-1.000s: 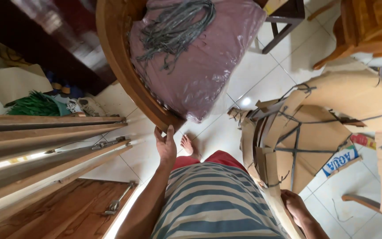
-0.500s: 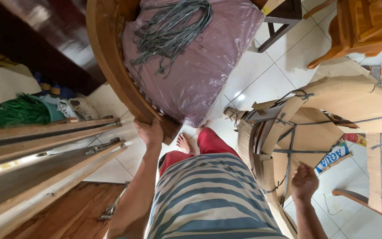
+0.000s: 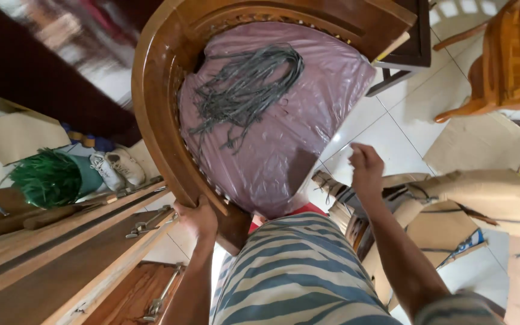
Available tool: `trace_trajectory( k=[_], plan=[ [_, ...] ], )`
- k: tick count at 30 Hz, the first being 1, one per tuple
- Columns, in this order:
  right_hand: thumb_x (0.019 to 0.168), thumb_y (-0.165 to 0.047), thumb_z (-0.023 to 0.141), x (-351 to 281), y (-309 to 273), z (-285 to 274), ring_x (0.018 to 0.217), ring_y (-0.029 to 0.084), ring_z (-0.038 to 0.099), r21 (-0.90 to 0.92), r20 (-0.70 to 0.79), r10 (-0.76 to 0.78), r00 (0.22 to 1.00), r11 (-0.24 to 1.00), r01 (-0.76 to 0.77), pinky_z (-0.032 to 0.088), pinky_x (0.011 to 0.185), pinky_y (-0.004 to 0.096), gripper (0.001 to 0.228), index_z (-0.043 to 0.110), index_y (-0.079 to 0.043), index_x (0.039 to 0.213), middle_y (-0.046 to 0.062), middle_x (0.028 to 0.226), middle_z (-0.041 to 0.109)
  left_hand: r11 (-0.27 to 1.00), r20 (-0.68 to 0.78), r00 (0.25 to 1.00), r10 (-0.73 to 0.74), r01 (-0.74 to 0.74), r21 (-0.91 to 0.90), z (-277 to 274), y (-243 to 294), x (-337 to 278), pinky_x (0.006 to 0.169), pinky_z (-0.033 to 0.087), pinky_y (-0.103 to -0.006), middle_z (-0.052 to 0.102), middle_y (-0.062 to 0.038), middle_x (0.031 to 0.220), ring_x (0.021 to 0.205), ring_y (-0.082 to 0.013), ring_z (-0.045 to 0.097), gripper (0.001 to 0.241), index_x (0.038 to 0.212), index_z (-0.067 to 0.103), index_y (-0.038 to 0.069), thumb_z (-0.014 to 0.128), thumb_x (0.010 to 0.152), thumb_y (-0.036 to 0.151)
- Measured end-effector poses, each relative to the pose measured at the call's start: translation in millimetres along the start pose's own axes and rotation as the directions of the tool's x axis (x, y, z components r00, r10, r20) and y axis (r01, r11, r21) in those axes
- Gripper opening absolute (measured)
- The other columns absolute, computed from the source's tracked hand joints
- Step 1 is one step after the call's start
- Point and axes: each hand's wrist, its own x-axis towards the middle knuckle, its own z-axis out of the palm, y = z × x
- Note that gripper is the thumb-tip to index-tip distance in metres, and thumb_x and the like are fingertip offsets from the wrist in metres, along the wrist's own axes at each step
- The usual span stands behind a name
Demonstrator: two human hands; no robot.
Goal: Wrap a wooden chair frame with cardboard and secure it with plastic straps.
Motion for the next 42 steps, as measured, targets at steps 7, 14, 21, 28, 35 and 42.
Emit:
trace_trajectory(
  k=[7, 14, 21, 28, 35, 42],
  plan=[
    [0.101, -0.027, 0.066, 169, -16, 143, 0.087, 0.044, 0.065, -0.244, 0.22, -0.237, 0.946, 0.926, 0.289, 0.049, 0.079, 0.054, 0.024, 0.071, -0.004, 0.107, 0.023, 0.089, 0.067, 0.986, -0.127, 0.992, -0.015, 0.035, 0.162, 6, -6, -5, 0.093, 0.054, -0.0564, 0.07, -0.022, 0.106, 0.104, -0.0459, 0.069, 0.059, 0.129, 0.056, 0.013, 0.078, 0.078, 0.032],
    [0.091, -0.042, 0.078, 299, 29, 238, 0.094, 0.042, 0.067, -0.582, 0.355, -0.353, 0.866, 0.641, 0.5, 0.054, 0.086, 0.051, 0.037, 0.071, -0.014, 0.113, 0.013, 0.097, 0.065, 0.983, -0.173, 0.983, 0.057, -0.025, 0.183, 10, -7, -8, 0.084, 0.054, -0.0569, 0.067, -0.019, 0.095, 0.093, -0.0469, 0.069, 0.048, 0.116, 0.056, 0.012, 0.078, 0.078, 0.029],
    [0.094, -0.04, 0.076, 324, 55, 253, 0.087, 0.033, 0.071, -0.572, 0.255, -0.272, 0.928, 0.732, 0.371, 0.057, 0.078, 0.047, 0.017, 0.079, -0.024, 0.094, 0.006, 0.083, 0.071, 0.987, -0.202, 0.973, 0.109, -0.081, 0.14, 12, -19, -9, 0.078, 0.053, -0.056, 0.066, -0.019, 0.089, 0.09, -0.047, 0.069, 0.047, 0.114, 0.056, 0.013, 0.08, 0.076, 0.028],
    [0.102, -0.013, 0.063, 188, -95, 199, 0.081, 0.006, 0.064, 0.094, 0.209, -0.187, 0.96, 0.981, 0.171, 0.053, 0.081, 0.022, 0.012, 0.074, -0.009, 0.098, 0.002, 0.083, 0.074, 0.989, -0.175, 0.983, 0.062, -0.037, 0.143, 13, -17, -7, 0.077, 0.056, -0.0546, 0.069, -0.018, 0.088, 0.088, -0.0439, 0.071, 0.046, 0.111, 0.057, 0.016, 0.081, 0.075, 0.03],
    [0.101, -0.013, 0.064, 14, -146, 147, 0.072, 0.013, 0.064, 0.291, 0.305, -0.038, 0.951, 0.955, -0.056, 0.053, 0.076, 0.028, 0.013, 0.068, -0.009, 0.089, 0.008, 0.072, 0.071, 0.993, -0.074, 0.997, 0.029, -0.02, 0.118, 13, -24, 6, 0.086, 0.055, -0.0533, 0.071, -0.019, 0.094, 0.095, -0.0427, 0.071, 0.049, 0.119, 0.055, 0.016, 0.075, 0.079, 0.035],
    [0.106, -0.008, 0.056, -137, -127, 104, 0.062, 0.018, 0.066, 0.557, 0.123, 0.173, 0.977, 0.803, -0.212, 0.057, 0.067, 0.028, 0.019, 0.072, 0.001, 0.103, 0.008, 0.064, 0.059, 0.992, 0.018, 0.994, 0.111, -0.112, 0.054, 7, -20, 10, 0.106, 0.047, -0.053, 0.07, -0.027, 0.114, 0.115, -0.0457, 0.066, 0.057, 0.129, 0.053, 0.01, 0.071, 0.082, 0.036]
  ],
)
